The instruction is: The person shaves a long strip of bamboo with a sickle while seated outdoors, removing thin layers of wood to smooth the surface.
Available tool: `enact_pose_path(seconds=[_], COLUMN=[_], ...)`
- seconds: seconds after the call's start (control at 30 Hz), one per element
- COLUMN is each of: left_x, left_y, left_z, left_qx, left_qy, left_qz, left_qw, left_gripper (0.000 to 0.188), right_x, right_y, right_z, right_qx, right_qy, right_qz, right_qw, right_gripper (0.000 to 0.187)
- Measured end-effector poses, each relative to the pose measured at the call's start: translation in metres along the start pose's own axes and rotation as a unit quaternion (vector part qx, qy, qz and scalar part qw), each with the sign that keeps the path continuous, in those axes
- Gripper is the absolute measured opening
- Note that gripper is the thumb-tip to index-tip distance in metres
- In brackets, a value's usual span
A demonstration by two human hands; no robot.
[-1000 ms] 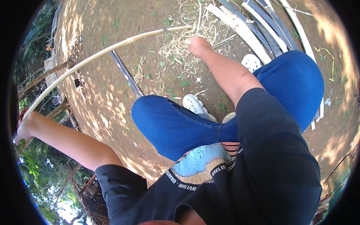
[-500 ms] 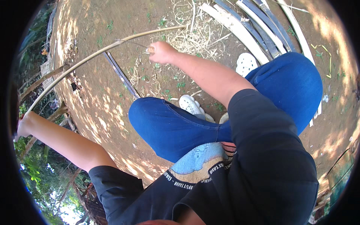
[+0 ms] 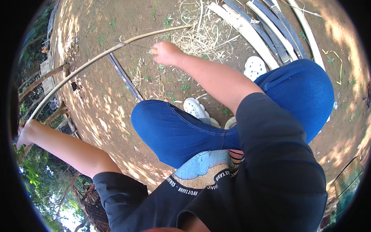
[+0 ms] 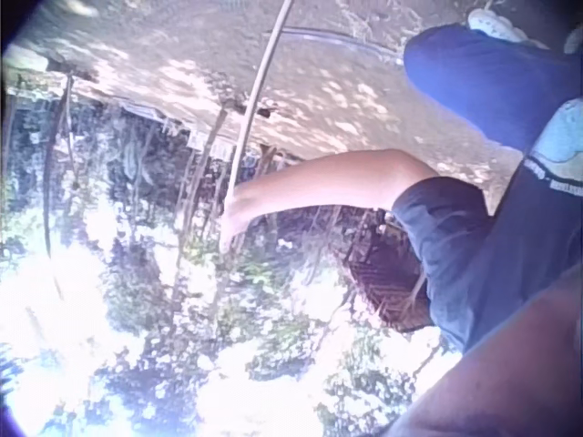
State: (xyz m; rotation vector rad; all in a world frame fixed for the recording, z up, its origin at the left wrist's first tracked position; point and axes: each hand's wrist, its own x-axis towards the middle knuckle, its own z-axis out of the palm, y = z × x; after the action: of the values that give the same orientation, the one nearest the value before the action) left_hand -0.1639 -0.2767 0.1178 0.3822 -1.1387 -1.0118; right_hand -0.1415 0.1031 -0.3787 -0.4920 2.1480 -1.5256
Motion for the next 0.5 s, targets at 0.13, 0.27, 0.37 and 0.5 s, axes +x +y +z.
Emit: enact_pose_path(seconds=[0.13,0.27,0.37,0.5], left_x=[0.011,0.008,0.003,0.003], left_y=[-0.008,-0.006,0.000,0.012], left_z=[0.000,-0.006,-0.005,0.007], left_qx=[0.012,-0.001,-0.015,-0.046], left_qy=[0.044,-0.026,-0.046,-0.059], left_qz=[-0.001,0.001,0.000,-0.005], left_qw=[0.999,1.000,0.999,0.997], left_gripper=[0.069,0.065,0.065,0.065], right_x=[-0.014,-0.036,-0.046,-0.003], right_y=[-0.028,-0.095,-0.130,0.000], right_z=[0.023,0.026,0.006,0.011], right_qx=[0.076,0.131,0.115,-0.017], right_qy=[-0.009,-0.022,-0.069,0.064], right_qz=[0.089,-0.075,-0.096,-0.067], right_qw=[0.993,0.988,0.986,0.996], right_gripper=[0.017,0.015,0.016,0.015])
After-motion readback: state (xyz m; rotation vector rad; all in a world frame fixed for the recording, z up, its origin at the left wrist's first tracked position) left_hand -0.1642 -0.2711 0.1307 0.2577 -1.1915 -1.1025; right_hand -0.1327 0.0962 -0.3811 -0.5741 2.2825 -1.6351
